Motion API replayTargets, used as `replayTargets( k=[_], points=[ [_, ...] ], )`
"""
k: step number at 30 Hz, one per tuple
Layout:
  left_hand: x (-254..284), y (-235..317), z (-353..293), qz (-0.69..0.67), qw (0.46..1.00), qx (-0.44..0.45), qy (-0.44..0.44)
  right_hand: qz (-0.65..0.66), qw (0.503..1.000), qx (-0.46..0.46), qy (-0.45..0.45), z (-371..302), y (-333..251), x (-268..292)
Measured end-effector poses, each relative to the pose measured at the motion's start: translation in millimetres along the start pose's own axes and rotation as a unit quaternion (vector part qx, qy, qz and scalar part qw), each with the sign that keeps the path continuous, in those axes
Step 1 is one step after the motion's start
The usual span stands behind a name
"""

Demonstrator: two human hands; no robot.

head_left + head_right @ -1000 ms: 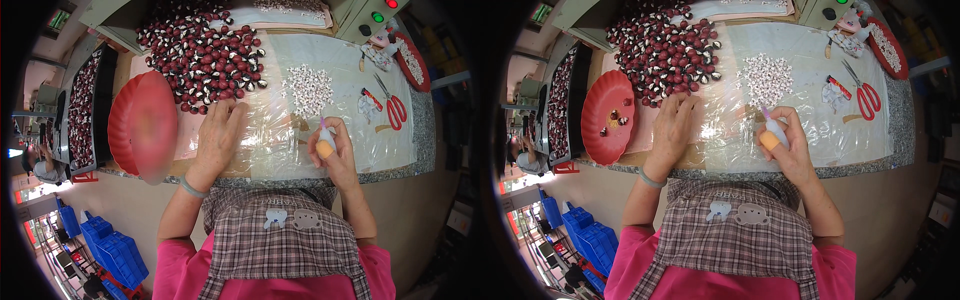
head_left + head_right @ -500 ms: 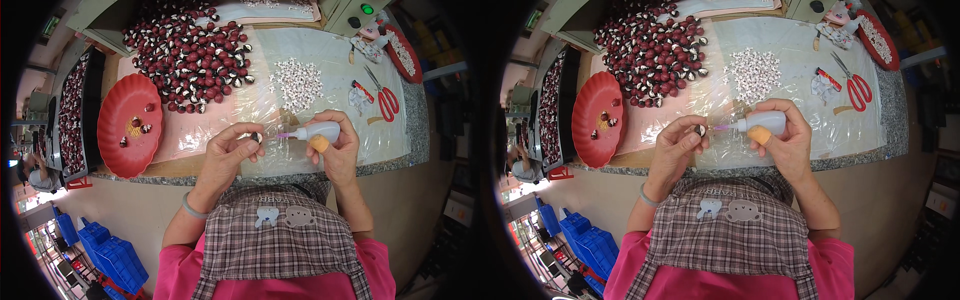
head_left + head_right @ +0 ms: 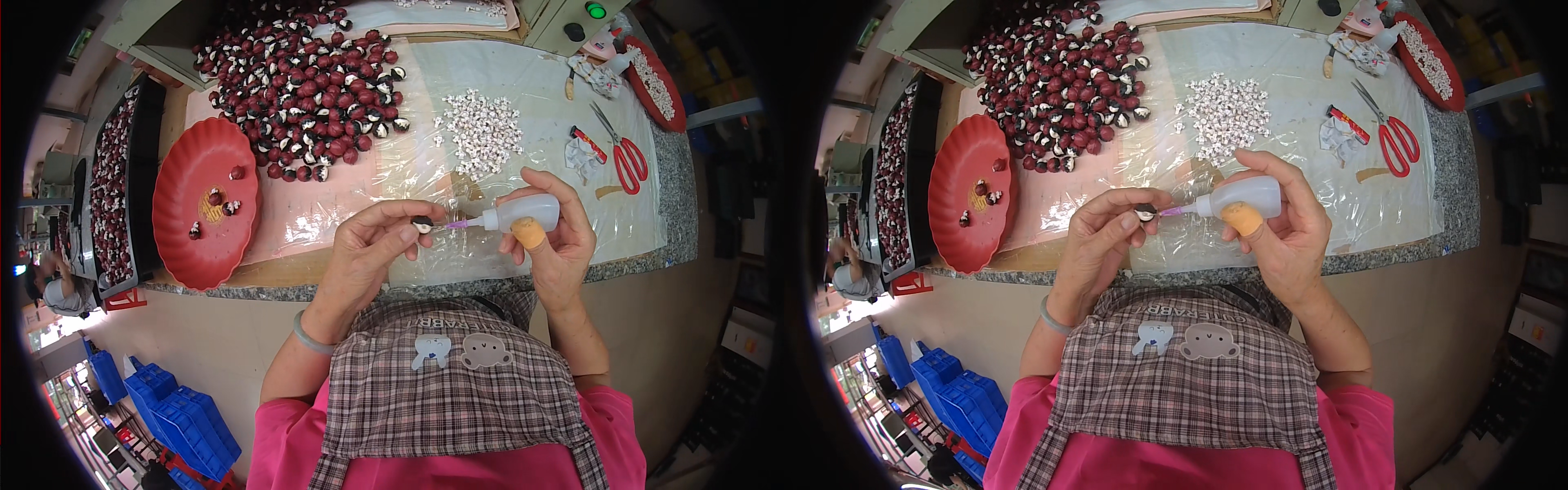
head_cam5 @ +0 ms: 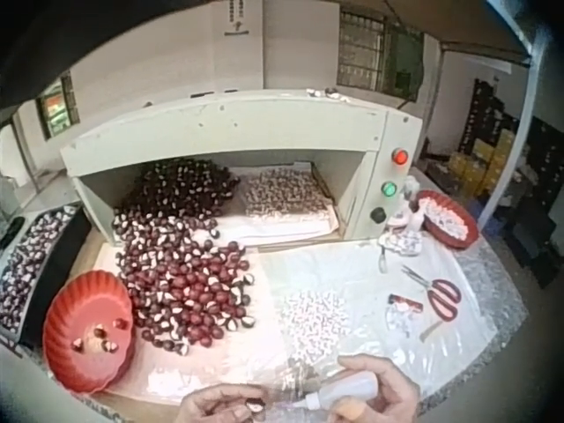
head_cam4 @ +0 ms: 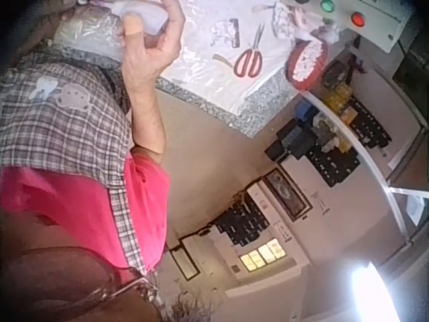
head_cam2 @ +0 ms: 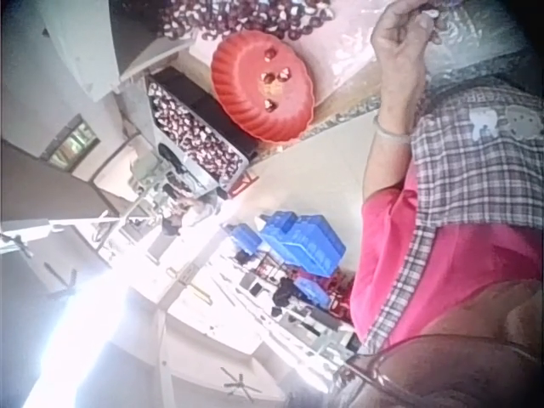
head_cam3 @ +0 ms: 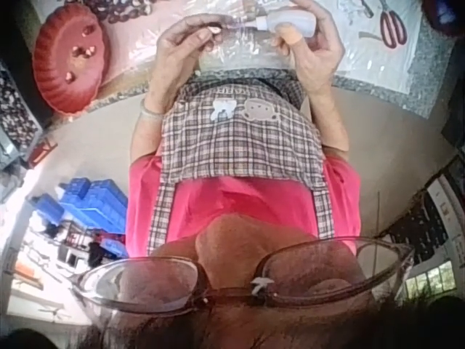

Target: Applying glue to red toy components and attaching small white decorative pieces.

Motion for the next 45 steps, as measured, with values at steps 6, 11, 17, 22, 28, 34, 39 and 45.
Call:
replayTargets(
  k=[6, 11, 17, 22, 28, 34, 39, 45],
  points=[
    [3.3, -2.6, -2.2, -0.001, 1.0, 0.011, -0.02, -0.036, 0.999, 0.036, -0.002, -2.7, -4.3, -2.4],
    [4.4, -6.1, -1.2, -0.013, 1.0, 0.012, -0.011, -0.073, 0.994, 0.087, -0.006, -5.0, -3.8, -1.4],
    [6.4, -8.0, -0.5, -0.006, 1.0, 0.003, -0.014, -0.155, 0.974, 0.165, -0.017, -5.5, -1.3, 0.9],
    [7.9, -9.7, -1.2, 0.0, 1.0, 0.012, -0.008, -0.183, 0.964, 0.191, -0.023, -6.1, -1.0, 0.4],
    [7.2, -10.0, -2.4, 0.008, 1.0, 0.017, -0.007, -0.206, 0.964, 0.169, 0.0, -9.2, -5.9, -6.1],
    [7.0, -12.2, -1.4, 0.007, 1.0, 0.025, -0.01, -0.23, 0.951, 0.204, -0.036, -7.7, -4.1, -2.6],
    [7.0, -11.8, -0.9, 0.006, 1.0, 0.026, -0.007, -0.24, 0.929, 0.276, -0.057, -2.3, -2.7, -1.9],
    [7.9, -11.8, -0.7, -0.001, 1.0, 0.026, 0.0, -0.222, 0.928, 0.298, -0.028, -1.0, 0.7, -2.9]
  ],
)
Point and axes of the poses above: each hand's wrist, its own z-axis towards the middle knuckle, its own x-axis out of the back of the hand, y = z × x, the point moved 1 cm from there along z, towards the middle knuckle, and after that the axes turned 13 degrees about y, right-handed, at the moved point
